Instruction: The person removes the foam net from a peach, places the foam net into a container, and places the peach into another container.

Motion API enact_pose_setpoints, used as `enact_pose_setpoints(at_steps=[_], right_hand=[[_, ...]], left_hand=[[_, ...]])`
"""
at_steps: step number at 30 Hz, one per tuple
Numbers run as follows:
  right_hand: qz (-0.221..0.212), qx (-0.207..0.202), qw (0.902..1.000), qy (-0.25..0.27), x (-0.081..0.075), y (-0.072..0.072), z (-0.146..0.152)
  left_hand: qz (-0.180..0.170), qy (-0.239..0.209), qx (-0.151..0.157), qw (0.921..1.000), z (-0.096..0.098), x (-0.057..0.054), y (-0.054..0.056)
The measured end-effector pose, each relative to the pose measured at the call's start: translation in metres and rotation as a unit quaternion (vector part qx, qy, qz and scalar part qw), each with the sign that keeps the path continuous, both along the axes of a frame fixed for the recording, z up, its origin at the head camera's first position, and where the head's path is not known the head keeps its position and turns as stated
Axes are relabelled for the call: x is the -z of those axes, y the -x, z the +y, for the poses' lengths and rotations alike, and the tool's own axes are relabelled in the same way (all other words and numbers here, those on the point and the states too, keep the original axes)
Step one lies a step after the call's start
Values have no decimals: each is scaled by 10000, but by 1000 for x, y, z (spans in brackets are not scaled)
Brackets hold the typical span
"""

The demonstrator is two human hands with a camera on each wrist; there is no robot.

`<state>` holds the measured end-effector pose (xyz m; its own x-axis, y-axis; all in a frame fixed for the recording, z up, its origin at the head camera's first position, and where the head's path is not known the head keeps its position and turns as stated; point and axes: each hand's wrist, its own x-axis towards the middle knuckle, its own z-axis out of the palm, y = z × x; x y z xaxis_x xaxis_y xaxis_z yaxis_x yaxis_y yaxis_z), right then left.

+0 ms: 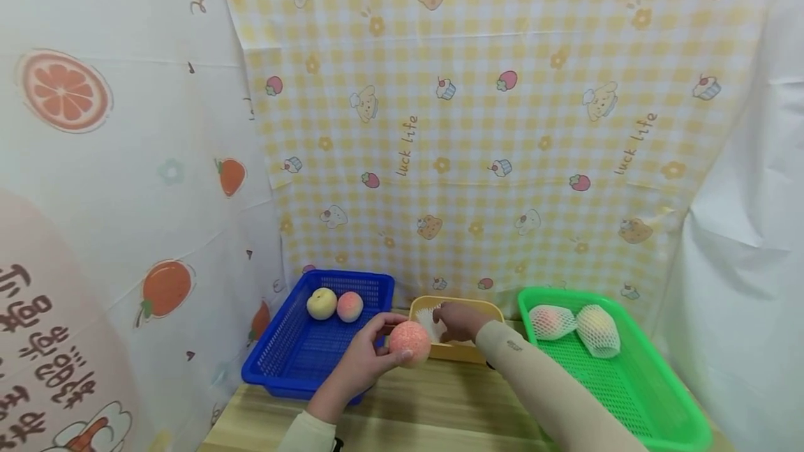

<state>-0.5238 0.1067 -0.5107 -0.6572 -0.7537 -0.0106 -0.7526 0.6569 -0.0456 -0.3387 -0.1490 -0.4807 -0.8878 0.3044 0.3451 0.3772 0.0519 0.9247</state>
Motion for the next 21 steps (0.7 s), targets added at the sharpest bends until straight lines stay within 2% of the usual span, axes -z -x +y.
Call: enact_pose_setpoints(at_steps=[4,9,14,15,18,21], right_hand=[[-279,274,9991,134,8,3,2],[-196,315,9993,44,7,2,-2],[-230,119,9994,207,-1,-4,-2],[-96,-46,9994,333,2,-1,1],[-33,-80,9982,596,-8,-7,4],[44,91,9974,716,-20,-12,4]], left_hand=[[-8,1,41,10000,1,-1,0],[9,5,-16,10000,0,-2,1],[31,22,16,10000,0,1,1],[37,30,31,10000,0,2,1],[33,58,45,10000,1,2,2],[-3,70,7,10000,1,1,2]])
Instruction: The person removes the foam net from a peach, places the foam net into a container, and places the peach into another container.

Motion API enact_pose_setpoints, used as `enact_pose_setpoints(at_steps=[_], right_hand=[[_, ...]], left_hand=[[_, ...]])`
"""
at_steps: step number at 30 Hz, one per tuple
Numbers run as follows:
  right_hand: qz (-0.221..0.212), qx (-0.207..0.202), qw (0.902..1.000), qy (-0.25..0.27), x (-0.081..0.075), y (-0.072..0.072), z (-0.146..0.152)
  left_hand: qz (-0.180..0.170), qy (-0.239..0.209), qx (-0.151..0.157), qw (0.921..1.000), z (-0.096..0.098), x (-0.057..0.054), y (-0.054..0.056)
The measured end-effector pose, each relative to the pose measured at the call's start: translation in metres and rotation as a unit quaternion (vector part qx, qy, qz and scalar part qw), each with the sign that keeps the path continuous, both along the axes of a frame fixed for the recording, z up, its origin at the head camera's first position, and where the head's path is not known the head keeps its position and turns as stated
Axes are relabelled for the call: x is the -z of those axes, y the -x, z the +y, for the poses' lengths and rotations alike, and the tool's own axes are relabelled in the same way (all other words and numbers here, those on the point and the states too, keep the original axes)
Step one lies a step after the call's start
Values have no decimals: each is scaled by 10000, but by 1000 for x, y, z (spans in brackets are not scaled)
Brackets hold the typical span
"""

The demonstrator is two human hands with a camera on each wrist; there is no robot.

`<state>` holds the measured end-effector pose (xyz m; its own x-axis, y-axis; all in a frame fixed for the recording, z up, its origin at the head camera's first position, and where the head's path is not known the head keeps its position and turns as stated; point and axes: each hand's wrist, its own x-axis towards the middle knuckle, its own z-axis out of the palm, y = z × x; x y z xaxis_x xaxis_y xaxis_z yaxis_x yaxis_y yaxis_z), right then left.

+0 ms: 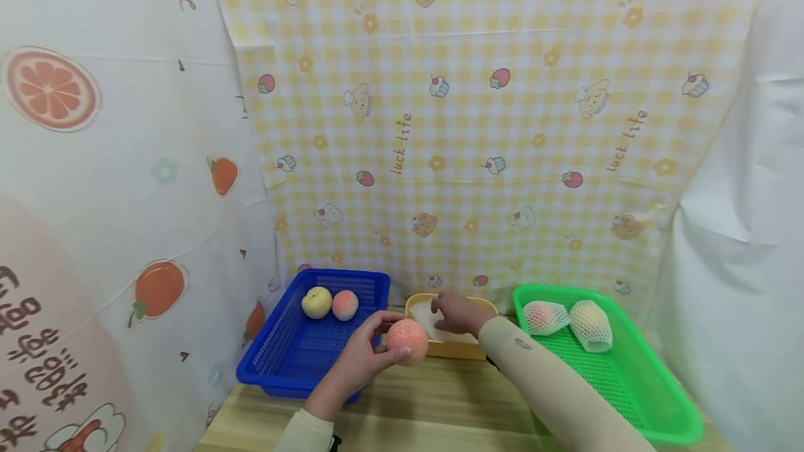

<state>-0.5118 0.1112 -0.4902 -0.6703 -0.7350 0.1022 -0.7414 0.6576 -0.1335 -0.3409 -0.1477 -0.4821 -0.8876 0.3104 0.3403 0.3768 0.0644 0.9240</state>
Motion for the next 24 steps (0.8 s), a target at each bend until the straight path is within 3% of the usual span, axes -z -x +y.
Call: enact_pose_setpoints(at_steps=[3,9,14,16,20,24], right_hand=[[-182,324,9993,6,-19,-13,0],[-363,528,9975,299,-46,-44,17],[-509,557,9902,1174,-57,-79,32],[-566,536,9826,1687,-57,-96,38],[-914,534,9576,2679,-55,-129,53],[-1281,377,9360,3257,-50,-148,67]], left_hand=[[-7,-2,-24,10000,1,-1,0],[70,46,95,9999,5,-2,0],[60,27,90,9999,7,-2,0],[82,53,82,9999,8,-2,0],[161,82,154,9997,10,-1,1],[247,39,205,9995,12,-2,1]])
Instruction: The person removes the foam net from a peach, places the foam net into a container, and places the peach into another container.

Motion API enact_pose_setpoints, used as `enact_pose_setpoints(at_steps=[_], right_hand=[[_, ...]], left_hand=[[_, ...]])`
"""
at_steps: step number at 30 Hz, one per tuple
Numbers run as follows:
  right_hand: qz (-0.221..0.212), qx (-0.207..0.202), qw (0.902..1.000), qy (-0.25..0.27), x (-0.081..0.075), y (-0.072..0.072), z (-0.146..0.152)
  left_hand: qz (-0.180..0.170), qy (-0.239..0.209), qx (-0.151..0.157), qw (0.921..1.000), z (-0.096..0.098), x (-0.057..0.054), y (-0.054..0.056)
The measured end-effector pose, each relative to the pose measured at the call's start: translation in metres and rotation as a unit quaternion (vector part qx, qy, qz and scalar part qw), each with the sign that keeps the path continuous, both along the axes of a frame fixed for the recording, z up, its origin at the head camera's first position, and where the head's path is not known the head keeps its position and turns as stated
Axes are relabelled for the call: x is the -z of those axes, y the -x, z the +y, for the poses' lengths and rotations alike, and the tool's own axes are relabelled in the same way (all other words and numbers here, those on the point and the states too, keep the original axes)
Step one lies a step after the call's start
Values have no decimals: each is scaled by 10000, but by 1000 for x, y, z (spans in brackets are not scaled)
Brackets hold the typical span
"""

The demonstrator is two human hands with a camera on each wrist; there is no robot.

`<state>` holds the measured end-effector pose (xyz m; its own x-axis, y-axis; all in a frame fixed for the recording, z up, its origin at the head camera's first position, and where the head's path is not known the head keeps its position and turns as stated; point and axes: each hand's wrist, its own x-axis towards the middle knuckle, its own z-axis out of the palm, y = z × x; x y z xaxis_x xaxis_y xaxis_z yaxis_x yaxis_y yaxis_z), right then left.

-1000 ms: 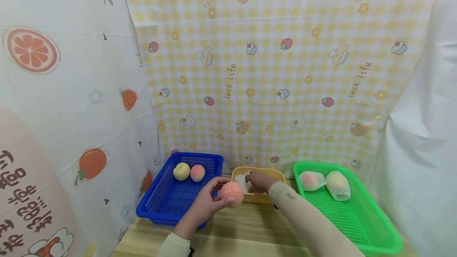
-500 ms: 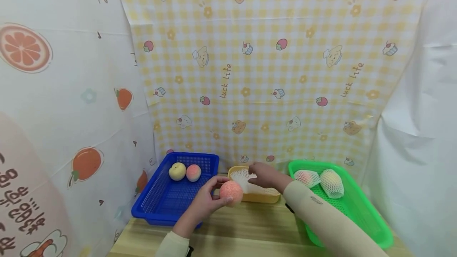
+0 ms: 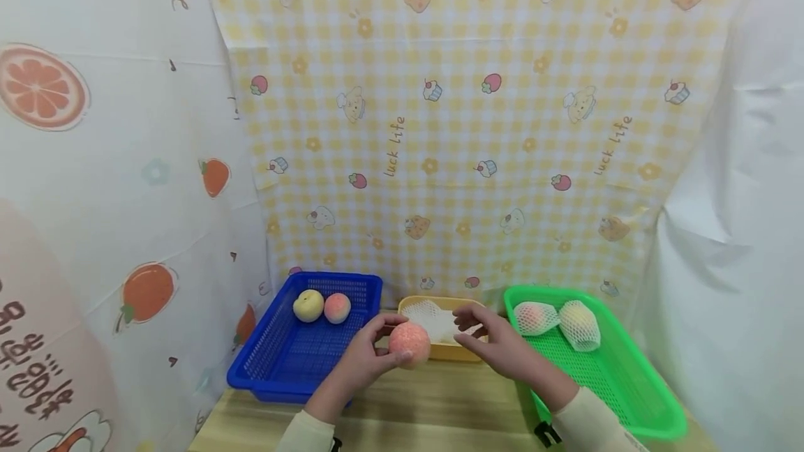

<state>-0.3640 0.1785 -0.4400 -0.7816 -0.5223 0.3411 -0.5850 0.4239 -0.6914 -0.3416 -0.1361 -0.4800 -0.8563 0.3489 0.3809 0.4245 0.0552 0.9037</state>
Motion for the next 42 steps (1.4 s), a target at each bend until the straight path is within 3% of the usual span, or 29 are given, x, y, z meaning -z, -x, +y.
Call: enact_pose_setpoints(at_steps=[5,10,18,23,29,34,39,42], right_hand=[[-27,-243,9989,402,11,-12,11],[-80,-210,9984,524,18,-21,17],[-224,-276,9976,596,25,-22,16],[-255,-359,9975,557,31,-23,13],[-112,-584,9965,594,34,-22,9],[-62,-648,9963,565,32,-23,6],[-82,-676,9964,509,31,-25,5],[-111,-691,9963,500,30,-25,4]], left_hand=[[-66,17,18,10000,4,-2,1],[-120,57,155,9998,10,0,2],[-120,36,155,9998,13,3,-1],[-231,293,154,9992,7,2,-1],[-389,711,76,9967,-12,-2,-4],[-255,1147,82,9930,-32,-12,-1],[-9,1654,-119,9861,-69,-31,10],[17,2012,-480,9784,-97,-41,20]])
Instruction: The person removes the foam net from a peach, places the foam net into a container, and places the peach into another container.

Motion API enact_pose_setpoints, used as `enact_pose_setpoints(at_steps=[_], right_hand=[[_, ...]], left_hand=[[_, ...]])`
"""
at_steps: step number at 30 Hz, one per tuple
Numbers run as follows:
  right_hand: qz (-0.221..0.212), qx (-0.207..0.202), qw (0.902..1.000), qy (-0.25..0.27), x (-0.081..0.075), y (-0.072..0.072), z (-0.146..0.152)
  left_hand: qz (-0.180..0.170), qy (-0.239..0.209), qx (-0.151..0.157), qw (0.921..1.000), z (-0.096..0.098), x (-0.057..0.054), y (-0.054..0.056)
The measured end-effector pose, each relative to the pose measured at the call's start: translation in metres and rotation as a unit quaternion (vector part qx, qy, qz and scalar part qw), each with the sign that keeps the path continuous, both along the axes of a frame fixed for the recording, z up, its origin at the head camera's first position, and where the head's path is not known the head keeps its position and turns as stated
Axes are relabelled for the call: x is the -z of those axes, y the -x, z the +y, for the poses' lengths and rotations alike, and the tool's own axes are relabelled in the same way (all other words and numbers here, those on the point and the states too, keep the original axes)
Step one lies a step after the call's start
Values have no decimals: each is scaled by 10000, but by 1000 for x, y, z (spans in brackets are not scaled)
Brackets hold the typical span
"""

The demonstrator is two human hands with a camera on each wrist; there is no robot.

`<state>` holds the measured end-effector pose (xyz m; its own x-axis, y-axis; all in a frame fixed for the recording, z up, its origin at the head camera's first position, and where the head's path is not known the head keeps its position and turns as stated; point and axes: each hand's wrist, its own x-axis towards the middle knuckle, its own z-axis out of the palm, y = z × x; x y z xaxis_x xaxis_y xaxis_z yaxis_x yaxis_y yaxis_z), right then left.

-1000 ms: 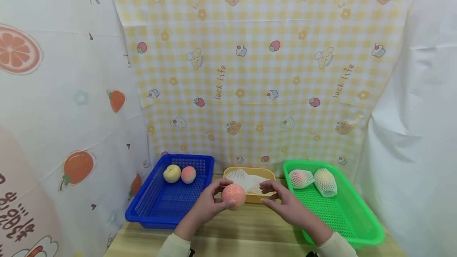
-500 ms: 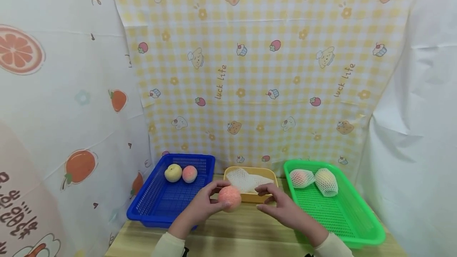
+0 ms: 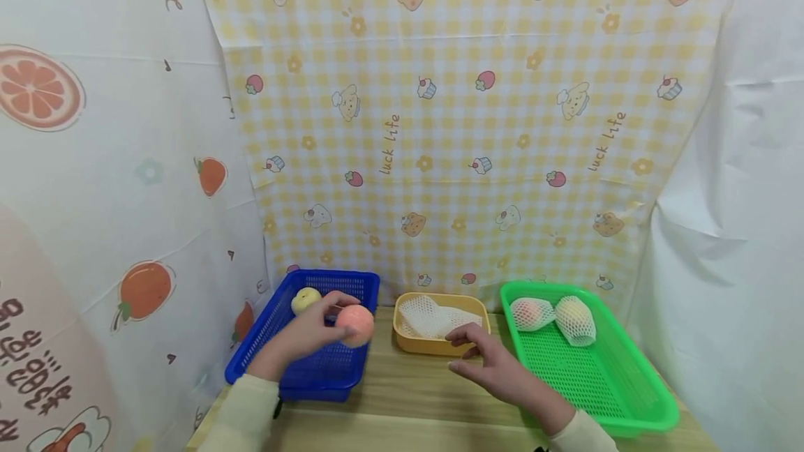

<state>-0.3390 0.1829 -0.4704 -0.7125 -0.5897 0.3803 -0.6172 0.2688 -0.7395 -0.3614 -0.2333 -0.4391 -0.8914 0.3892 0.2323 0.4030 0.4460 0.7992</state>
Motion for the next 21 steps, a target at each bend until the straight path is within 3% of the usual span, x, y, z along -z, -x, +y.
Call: enact_pose_setpoints(at_steps=[5,12,17,21], right_hand=[[-3,7,10000,-2,1,0,-1],[-116,-82,9999,28,6,-3,-2],[-95,-147,9998,88,9,-4,-2],[-138,-178,9997,77,11,-4,-2]], left_hand=[[-110,611,-699,9956,-41,-7,20],[-221,1320,-1537,9790,-82,0,48],[-308,1788,-1890,9651,-91,6,69],[-285,2273,-2032,9520,-89,10,77]])
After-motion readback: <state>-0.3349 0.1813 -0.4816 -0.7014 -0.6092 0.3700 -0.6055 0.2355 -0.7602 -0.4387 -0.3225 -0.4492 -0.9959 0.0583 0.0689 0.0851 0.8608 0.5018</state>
